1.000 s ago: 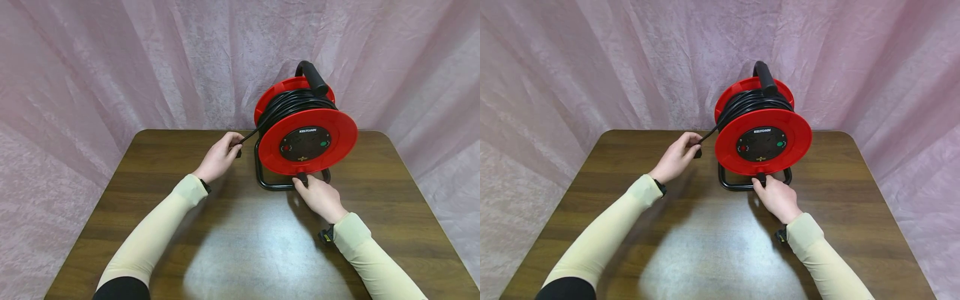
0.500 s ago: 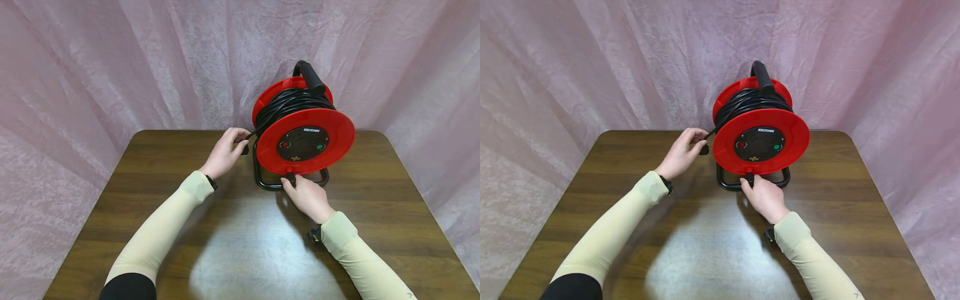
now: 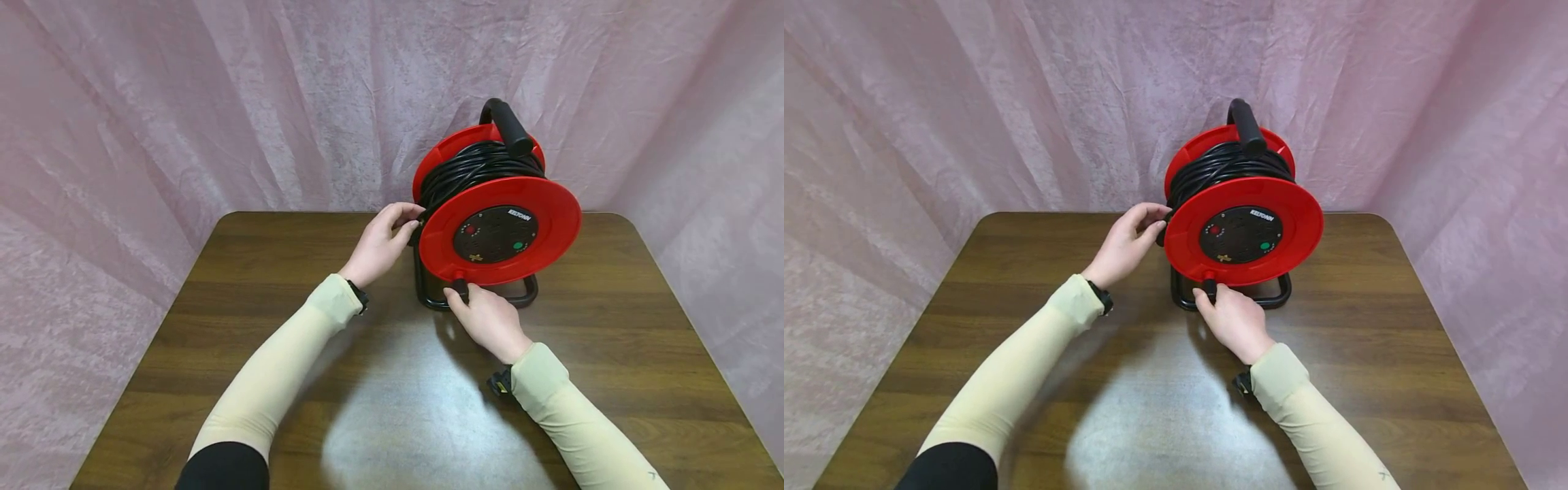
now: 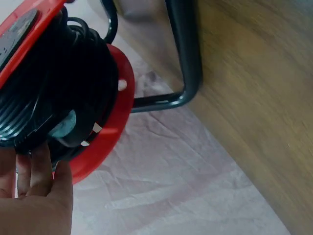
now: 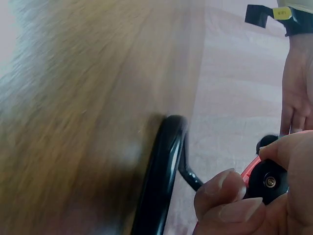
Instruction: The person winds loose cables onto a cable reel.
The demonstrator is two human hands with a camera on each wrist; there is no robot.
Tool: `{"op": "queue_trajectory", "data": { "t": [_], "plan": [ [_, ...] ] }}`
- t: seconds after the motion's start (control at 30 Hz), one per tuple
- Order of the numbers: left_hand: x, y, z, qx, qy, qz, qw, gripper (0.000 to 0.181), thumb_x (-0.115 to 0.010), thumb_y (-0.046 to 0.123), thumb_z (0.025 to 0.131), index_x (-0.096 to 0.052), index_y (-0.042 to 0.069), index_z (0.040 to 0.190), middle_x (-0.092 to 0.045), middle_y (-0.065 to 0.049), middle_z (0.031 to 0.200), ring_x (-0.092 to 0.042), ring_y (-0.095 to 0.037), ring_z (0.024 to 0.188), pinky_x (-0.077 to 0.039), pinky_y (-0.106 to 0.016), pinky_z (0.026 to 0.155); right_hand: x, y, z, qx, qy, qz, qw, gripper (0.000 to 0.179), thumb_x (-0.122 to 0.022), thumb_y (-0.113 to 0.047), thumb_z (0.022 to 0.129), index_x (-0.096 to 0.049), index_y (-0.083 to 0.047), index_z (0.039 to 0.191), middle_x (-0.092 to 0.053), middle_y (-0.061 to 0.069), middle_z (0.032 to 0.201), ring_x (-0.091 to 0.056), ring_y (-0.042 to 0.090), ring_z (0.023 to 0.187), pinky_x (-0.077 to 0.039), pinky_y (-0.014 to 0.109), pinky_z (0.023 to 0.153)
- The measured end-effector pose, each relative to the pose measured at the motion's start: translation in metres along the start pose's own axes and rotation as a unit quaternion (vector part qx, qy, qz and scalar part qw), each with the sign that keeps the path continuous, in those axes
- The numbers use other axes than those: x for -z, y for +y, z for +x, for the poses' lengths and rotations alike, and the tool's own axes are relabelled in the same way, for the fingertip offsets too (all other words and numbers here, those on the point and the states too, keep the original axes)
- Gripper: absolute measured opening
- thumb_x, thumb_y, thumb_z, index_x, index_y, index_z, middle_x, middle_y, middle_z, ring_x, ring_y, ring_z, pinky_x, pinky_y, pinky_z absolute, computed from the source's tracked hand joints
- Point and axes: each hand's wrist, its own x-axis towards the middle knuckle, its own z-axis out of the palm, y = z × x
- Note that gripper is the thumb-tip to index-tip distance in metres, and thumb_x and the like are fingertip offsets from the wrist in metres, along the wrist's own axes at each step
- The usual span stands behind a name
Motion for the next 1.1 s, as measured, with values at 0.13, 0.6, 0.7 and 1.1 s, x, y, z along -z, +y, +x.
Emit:
{"op": "queue_trajectory", "data": {
  "t": [0.13,0.6,0.7,1.1],
  "plan": [
    [-0.002,0.003,-0.004,0.002,-0.025,-0.012,0.9996,0.034,-0.048,0.016,0.109,-0.065,0.017,0.138,-0.064,0.006,0.129,-0.057,-0.007,0.118,-0.045,-0.027,0.102,0.000,-0.005,0.001,0.006,-0.001,0.007,1.0000,0.048,-0.047,-0.053,0.104,-0.057,-0.013,0.078,-0.061,0.002,0.069,-0.068,0.034,0.076,-0.048,0.045,0.056],
    [0.002,0.007,-0.010,-0.114,0.002,0.038,0.9928,0.040,-0.064,0.035,0.103,-0.066,0.017,0.138,-0.057,0.005,0.145,-0.047,-0.010,0.135,-0.037,-0.033,0.112,0.006,-0.029,0.009,0.024,-0.012,0.057,0.9980,0.058,-0.041,-0.061,0.104,-0.054,-0.013,0.075,-0.053,0.003,0.063,-0.054,0.023,0.057,-0.040,0.037,0.052],
    [0.001,0.011,-0.008,-0.149,0.014,0.071,0.9862,0.039,-0.064,0.033,0.102,-0.065,0.015,0.138,-0.056,0.000,0.148,-0.045,-0.015,0.137,-0.036,-0.035,0.112,0.010,-0.036,0.011,0.025,-0.018,0.075,0.9967,0.060,-0.041,-0.064,0.103,-0.055,-0.012,0.076,-0.053,0.004,0.064,-0.053,0.023,0.058,-0.040,0.037,0.052],
    [0.006,0.016,-0.006,-0.224,0.053,0.109,0.9671,0.034,-0.066,0.020,0.101,-0.069,0.009,0.133,-0.060,-0.009,0.143,-0.042,-0.027,0.142,-0.028,-0.039,0.119,0.028,-0.059,0.014,0.048,-0.007,0.104,0.9934,0.064,-0.040,-0.069,0.101,-0.058,-0.013,0.075,-0.056,0.003,0.065,-0.055,0.022,0.058,-0.042,0.038,0.053]
  ]
}}
